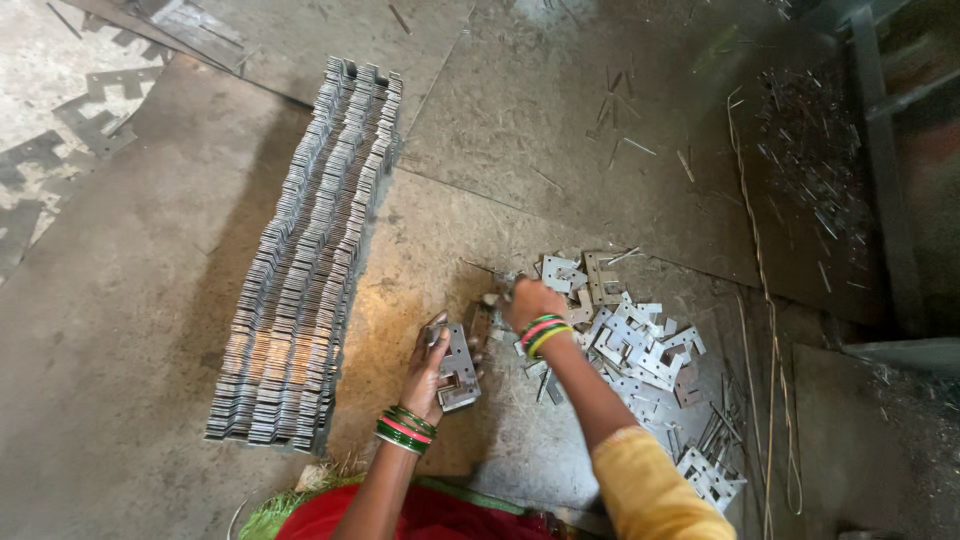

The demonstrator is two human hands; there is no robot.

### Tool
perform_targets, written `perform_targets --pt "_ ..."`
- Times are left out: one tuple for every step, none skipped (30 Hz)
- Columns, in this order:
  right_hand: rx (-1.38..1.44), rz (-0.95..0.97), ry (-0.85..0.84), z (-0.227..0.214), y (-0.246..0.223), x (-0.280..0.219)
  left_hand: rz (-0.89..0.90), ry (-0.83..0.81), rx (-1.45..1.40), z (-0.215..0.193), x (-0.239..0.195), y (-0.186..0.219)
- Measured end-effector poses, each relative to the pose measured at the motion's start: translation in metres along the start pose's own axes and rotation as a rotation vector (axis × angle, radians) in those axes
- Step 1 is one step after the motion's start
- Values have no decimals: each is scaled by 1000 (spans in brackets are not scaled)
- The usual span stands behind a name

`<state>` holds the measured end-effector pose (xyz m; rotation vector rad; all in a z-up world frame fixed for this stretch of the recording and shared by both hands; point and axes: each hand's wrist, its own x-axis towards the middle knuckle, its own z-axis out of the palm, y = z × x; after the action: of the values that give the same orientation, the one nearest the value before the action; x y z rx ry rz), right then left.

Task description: The person sorts small metal E-shaped components by hand from a pile on the floor into stacked groups and onto a long vertical rack.

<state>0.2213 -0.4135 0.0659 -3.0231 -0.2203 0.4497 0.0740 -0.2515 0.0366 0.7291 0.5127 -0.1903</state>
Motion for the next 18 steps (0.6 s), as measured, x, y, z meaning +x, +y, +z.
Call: perform_targets --pt "-32 31 13 5 -10 2 5 -30 -62 -2 2 -2" --pt "-68 60 24 8 -17 4 10 -59 -128 -5 4 -4" --pt "-70 56 23 9 -21 4 12 -57 -131 -8 7 -5" --pt "-45 68 -2 9 -23 2 37 -55 -144 -11 10 -8" --pt "-20 79 -27 10 -25 0 63 -53 -156 -14 13 -11" --pt "-23 82 -25 9 -27 -1 61 -56 -158 -16 17 -14" --pt "-63 64 -35 9 -28 -3 89 -38 -170 -17 20 -17" --pt "-99 43 -46 9 -31 -5 119 -18 -179 -19 22 -19" --pt "-99 42 -45 7 -29 -7 120 -19 -180 -21 24 -20" --pt "-76 24 -29 3 -27 -9 123 -30 -196 -22 24 -20" --pt "-53 5 -14 -1 -27 -12 127 -40 -213 -24 24 -19" --pt "-56 1 -16 -3 -27 -18 128 -37 -216 -25 23 -18" --pt "-41 6 9 -5 -26 -26 130 -61 -206 -26 22 -15" --pt "-25 10 36 -9 -26 -32 135 -87 -196 -25 22 -10" --pt "-27 6 35 -14 -21 -44 137 -84 -198 -23 21 -4" --pt "148 -333 189 -17 -12 -62 55 -68 -211 -22 18 3" --pt "327 -670 342 -21 -6 -71 -26 -53 -223 -21 14 9" --pt "325 -673 341 -25 1 -71 -25 -52 -226 -19 11 16"
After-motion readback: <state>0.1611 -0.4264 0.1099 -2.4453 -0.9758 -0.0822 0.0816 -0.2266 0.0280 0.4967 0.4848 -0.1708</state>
